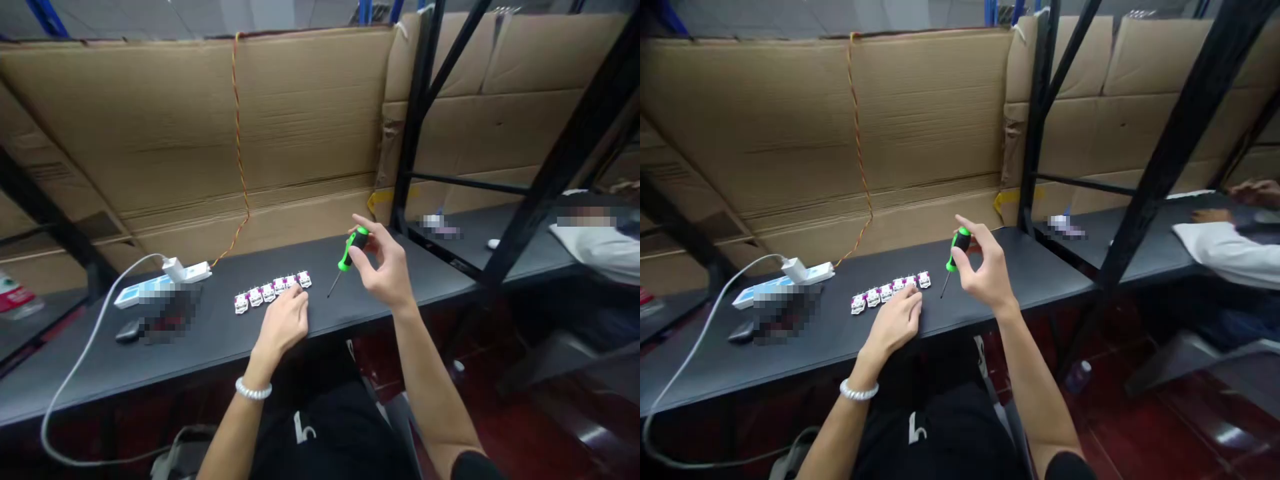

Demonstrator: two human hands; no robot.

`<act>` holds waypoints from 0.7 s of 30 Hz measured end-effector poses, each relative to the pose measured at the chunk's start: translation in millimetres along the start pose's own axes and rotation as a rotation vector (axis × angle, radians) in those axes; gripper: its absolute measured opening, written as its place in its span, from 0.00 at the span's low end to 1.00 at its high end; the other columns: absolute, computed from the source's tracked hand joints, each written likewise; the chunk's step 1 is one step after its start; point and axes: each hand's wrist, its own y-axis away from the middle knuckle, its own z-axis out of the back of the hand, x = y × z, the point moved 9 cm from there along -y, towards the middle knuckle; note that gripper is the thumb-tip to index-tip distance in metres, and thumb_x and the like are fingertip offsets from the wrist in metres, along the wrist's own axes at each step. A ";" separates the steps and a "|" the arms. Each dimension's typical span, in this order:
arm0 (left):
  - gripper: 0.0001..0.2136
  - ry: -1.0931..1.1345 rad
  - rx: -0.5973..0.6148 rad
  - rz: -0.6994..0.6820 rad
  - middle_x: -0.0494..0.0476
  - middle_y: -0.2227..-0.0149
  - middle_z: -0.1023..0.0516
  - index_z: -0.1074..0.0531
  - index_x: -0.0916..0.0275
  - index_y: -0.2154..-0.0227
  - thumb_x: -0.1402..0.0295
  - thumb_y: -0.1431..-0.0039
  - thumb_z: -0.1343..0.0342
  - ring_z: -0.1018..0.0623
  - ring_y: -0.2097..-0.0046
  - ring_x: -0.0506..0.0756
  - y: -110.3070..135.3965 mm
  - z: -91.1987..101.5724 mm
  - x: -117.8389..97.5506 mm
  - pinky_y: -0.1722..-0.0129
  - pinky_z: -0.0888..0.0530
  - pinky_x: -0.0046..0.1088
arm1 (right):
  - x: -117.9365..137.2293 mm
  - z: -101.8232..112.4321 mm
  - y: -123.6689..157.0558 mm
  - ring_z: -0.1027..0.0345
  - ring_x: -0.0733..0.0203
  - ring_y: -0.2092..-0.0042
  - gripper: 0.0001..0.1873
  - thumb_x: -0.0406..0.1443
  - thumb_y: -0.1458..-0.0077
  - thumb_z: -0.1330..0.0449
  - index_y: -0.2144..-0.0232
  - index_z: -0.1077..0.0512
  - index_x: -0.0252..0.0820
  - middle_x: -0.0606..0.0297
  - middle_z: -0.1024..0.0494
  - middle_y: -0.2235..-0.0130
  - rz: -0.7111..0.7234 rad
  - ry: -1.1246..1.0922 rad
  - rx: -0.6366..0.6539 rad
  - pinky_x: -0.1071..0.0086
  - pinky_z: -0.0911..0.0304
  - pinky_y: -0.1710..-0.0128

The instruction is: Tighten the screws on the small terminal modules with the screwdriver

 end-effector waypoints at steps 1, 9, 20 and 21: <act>0.12 -0.002 -0.009 0.000 0.62 0.59 0.24 0.32 0.59 0.70 0.74 0.29 0.52 0.23 0.59 0.61 -0.9 0.2 -0.7 0.56 0.23 0.40 | 0.1 0.3 -0.2 0.22 0.51 0.53 0.25 0.40 0.34 0.36 0.37 0.26 0.49 0.57 0.20 0.51 0.003 0.004 0.002 0.55 0.21 0.51; 0.14 -0.020 -0.018 -0.021 0.62 0.59 0.24 0.30 0.59 0.72 0.72 0.29 0.51 0.23 0.57 0.61 -3.3 -5.0 -3.7 0.53 0.21 0.40 | -0.9 3.6 -1.3 0.22 0.52 0.53 0.24 0.39 0.35 0.36 0.37 0.26 0.50 0.58 0.20 0.51 0.001 0.025 0.004 0.56 0.22 0.52; 0.20 0.061 -0.129 0.042 0.60 0.62 0.26 0.38 0.59 0.81 0.71 0.30 0.48 0.25 0.60 0.58 -2.9 -2.9 3.1 0.53 0.23 0.38 | -2.6 6.0 -2.2 0.22 0.53 0.54 0.25 0.36 0.36 0.37 0.37 0.26 0.50 0.59 0.21 0.51 0.009 0.023 0.009 0.58 0.22 0.53; 0.20 0.057 -0.143 0.053 0.59 0.63 0.27 0.39 0.59 0.81 0.71 0.30 0.48 0.26 0.60 0.58 -2.5 -0.9 2.7 0.53 0.23 0.38 | -2.6 6.5 -2.2 0.22 0.53 0.54 0.25 0.36 0.35 0.37 0.37 0.26 0.50 0.59 0.21 0.51 0.008 0.024 0.008 0.58 0.22 0.53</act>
